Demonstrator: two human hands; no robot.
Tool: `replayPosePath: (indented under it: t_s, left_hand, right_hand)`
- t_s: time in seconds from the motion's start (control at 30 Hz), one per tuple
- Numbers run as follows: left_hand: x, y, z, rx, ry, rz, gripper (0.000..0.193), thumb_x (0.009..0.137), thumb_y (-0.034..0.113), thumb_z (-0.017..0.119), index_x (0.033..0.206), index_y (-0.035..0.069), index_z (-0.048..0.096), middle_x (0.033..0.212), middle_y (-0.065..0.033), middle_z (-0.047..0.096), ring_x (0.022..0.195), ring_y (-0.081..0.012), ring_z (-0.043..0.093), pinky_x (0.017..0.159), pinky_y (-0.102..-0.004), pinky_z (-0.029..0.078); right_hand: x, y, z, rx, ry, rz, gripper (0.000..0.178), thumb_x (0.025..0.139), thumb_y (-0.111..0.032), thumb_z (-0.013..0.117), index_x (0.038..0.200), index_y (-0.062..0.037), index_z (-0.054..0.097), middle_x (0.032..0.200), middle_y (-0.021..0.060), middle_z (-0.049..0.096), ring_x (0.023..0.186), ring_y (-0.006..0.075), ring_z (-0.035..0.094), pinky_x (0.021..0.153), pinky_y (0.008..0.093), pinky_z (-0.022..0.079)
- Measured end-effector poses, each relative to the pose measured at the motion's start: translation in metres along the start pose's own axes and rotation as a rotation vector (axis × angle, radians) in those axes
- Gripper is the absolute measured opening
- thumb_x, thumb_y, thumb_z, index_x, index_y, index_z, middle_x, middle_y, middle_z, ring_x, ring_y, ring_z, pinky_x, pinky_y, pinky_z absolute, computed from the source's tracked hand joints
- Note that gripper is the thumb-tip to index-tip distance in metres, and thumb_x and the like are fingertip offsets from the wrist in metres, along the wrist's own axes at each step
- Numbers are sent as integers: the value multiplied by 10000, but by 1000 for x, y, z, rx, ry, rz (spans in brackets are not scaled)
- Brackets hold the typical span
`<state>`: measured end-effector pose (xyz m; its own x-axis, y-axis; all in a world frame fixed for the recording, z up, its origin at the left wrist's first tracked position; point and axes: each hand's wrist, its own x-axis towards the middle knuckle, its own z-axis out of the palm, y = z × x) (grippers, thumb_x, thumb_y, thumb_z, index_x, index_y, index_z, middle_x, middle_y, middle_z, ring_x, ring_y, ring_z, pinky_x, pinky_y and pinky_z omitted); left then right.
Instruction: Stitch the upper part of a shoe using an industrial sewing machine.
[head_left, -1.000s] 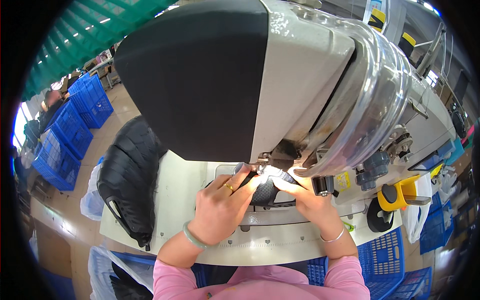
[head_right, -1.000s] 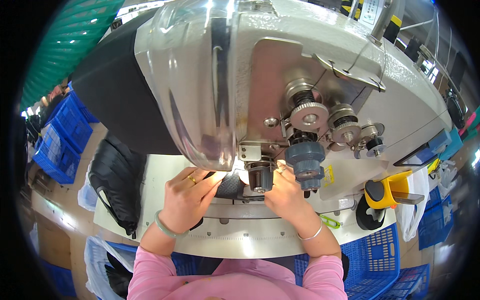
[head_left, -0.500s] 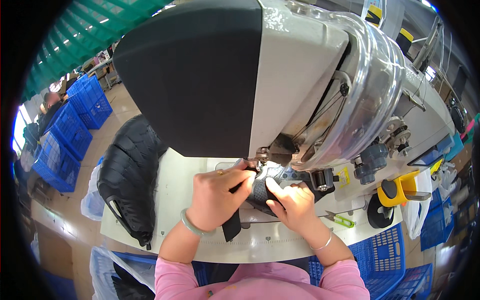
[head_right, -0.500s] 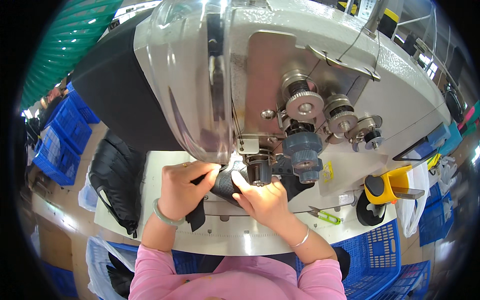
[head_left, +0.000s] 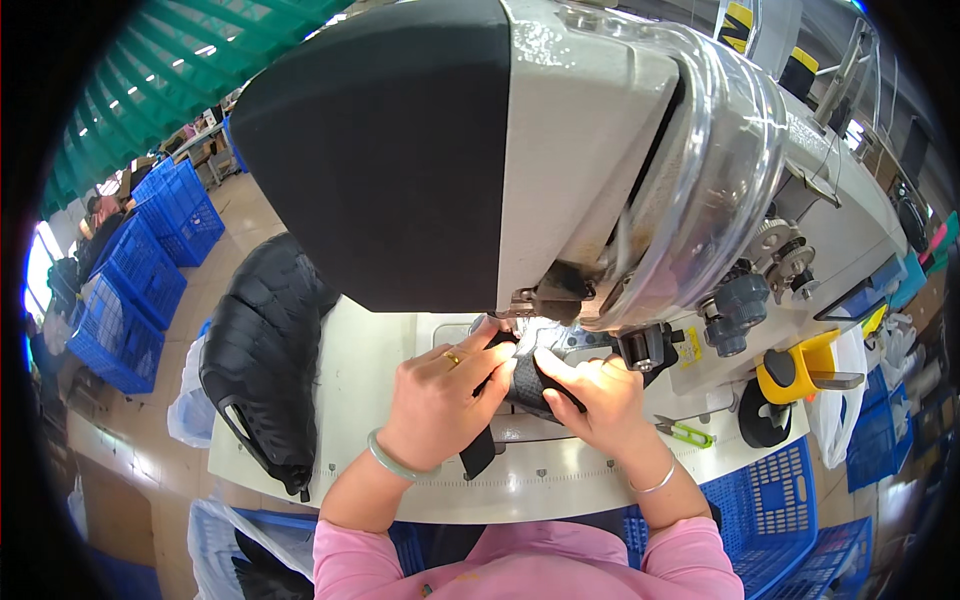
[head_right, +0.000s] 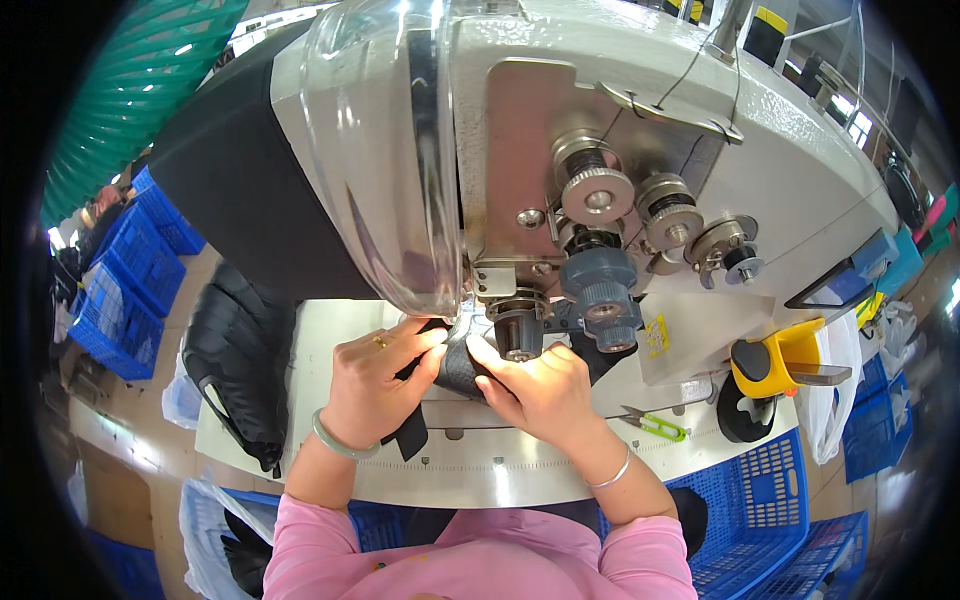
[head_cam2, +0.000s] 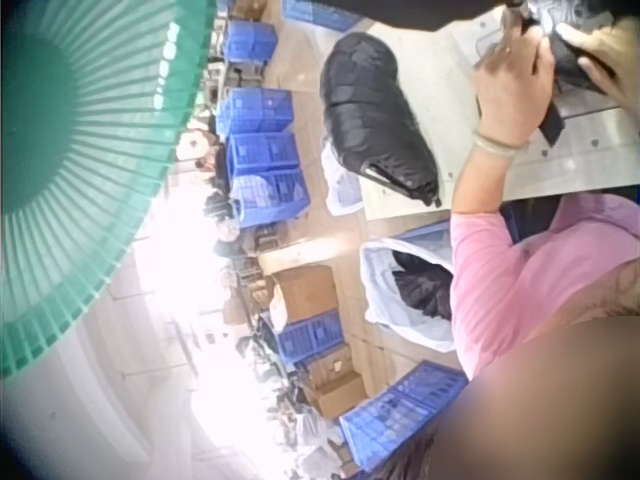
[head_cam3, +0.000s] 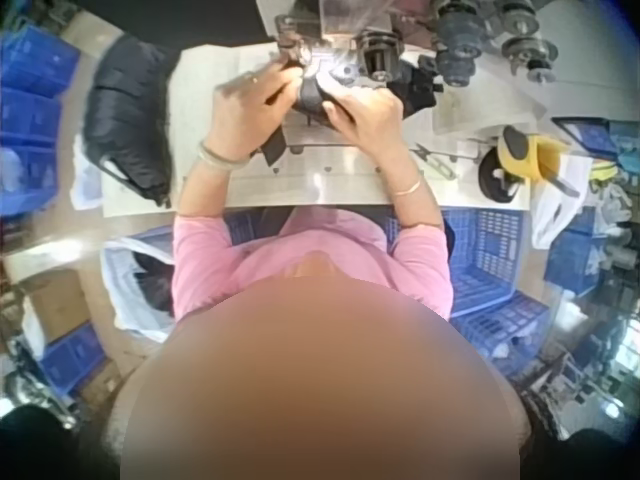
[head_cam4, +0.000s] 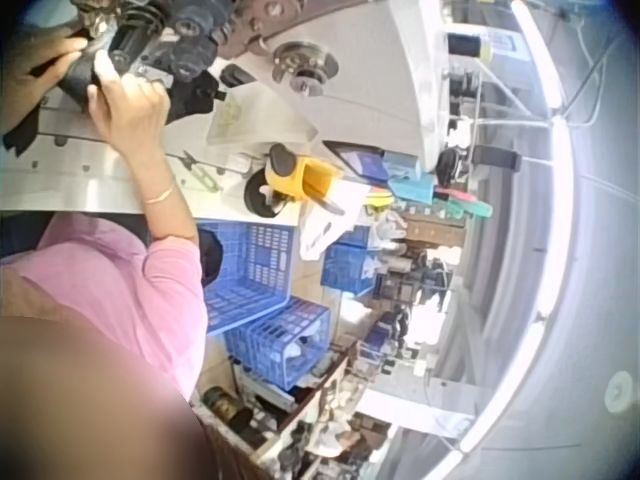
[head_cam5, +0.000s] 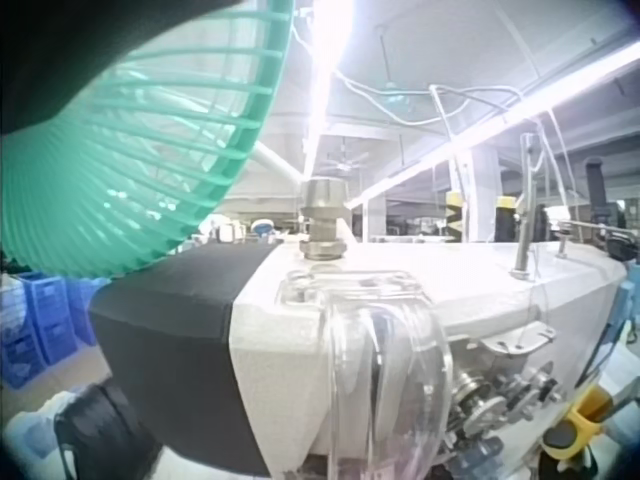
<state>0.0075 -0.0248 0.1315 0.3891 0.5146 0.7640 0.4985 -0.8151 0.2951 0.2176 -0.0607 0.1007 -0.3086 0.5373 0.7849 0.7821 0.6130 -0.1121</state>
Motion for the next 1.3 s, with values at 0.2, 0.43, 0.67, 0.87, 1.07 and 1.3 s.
replayPosePath:
  t_s: [0.2,0.43,0.67,0.87,1.07,1.3]
  left_hand:
    - [2,0,1,-4,19,2,133,783,101,708,905,54,683,1049,-153,709,585,-210,642,539,-304,526]
    - [-2,11,0,73,-41,-52,192,788,87,706,971,30,694,1053,-174,702,623,-252,666,589,-304,531]
    - [-11,7,-18,-30,-198,-32,471,668,137,685,1138,95,691,1248,-238,617,455,-165,559,472,-270,472]
    - [-12,-12,-20,51,-192,177,481,662,25,630,1131,112,698,1298,-183,607,446,-132,530,458,-260,447]
    - [-15,1,-18,238,-212,213,508,637,1,625,1127,113,699,1291,-228,597,469,-116,508,464,-250,439]
    - [-12,12,-17,310,-206,209,493,643,11,607,1120,100,695,1297,-249,584,505,-117,502,507,-247,447]
  right_hand:
    - [3,1,-7,27,-71,3,355,783,-177,730,1130,-116,682,612,33,525,537,198,510,550,338,398]
    - [6,14,-4,27,-59,6,256,754,-233,752,999,-162,738,590,20,552,513,207,523,539,328,397]
    - [18,36,-13,289,-132,-16,173,785,-198,749,905,-82,705,679,88,613,597,288,573,588,385,432]
    - [26,47,-24,286,-276,-7,219,799,-208,730,989,-114,673,847,100,647,762,293,597,735,383,471]
    - [20,50,-16,228,-287,-28,260,792,-224,729,1031,-133,682,955,117,662,867,301,597,824,404,464]
    - [7,40,-6,220,-45,-175,427,711,-299,813,1079,-112,700,1067,94,645,836,271,561,808,410,430]
